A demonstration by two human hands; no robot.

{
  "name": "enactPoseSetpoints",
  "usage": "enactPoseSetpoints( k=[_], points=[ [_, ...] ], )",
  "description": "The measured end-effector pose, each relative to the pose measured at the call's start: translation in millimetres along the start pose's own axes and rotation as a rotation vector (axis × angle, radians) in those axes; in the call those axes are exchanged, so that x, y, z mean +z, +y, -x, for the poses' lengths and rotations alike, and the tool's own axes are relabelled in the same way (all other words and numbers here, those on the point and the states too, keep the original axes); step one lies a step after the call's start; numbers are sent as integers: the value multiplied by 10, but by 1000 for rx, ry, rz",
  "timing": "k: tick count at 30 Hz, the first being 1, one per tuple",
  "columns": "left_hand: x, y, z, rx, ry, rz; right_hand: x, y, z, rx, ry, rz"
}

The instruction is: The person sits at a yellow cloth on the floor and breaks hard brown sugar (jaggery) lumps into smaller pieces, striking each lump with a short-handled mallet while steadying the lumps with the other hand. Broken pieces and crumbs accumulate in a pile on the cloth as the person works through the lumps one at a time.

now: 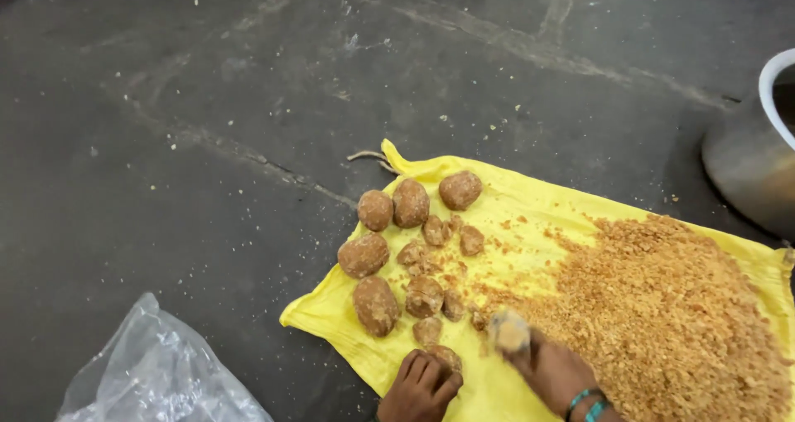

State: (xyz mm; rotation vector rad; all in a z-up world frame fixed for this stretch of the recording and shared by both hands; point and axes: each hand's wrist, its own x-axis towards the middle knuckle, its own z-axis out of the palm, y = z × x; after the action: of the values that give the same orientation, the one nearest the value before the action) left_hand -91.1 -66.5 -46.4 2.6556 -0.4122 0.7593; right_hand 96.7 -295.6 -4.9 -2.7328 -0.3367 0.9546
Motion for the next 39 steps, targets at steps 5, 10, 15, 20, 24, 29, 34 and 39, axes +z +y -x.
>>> enactPoseSetpoints(
  k=[5,10,15,20,24,29,34,39],
  points=[
    [-149,-90,44,-7,-171,80,-749,-414,137,205,-35,-468],
    [-106,-96,47,-74,-197,286,-264,458,56,-236,48,-277],
    [-123,-147,150,167,-228,88,-186,-202,82,46,-80,-186],
    [177,-133,330,-168,-208,279,-621,-282,225,149,-119,-453],
    [-143,-140,135,-162,-168,321,-103,-115,57,-20,-10,-17],
    [-137,-108,162,-180,-194,364,-471,-253,144,233,-94,-512],
    [-207,-102,68,-291,-264,428,-432,143,418,173,19,-435],
    [-182,-205,51,-211,-179,351,-64,388,-14,184,-99,-196]
  ],
)
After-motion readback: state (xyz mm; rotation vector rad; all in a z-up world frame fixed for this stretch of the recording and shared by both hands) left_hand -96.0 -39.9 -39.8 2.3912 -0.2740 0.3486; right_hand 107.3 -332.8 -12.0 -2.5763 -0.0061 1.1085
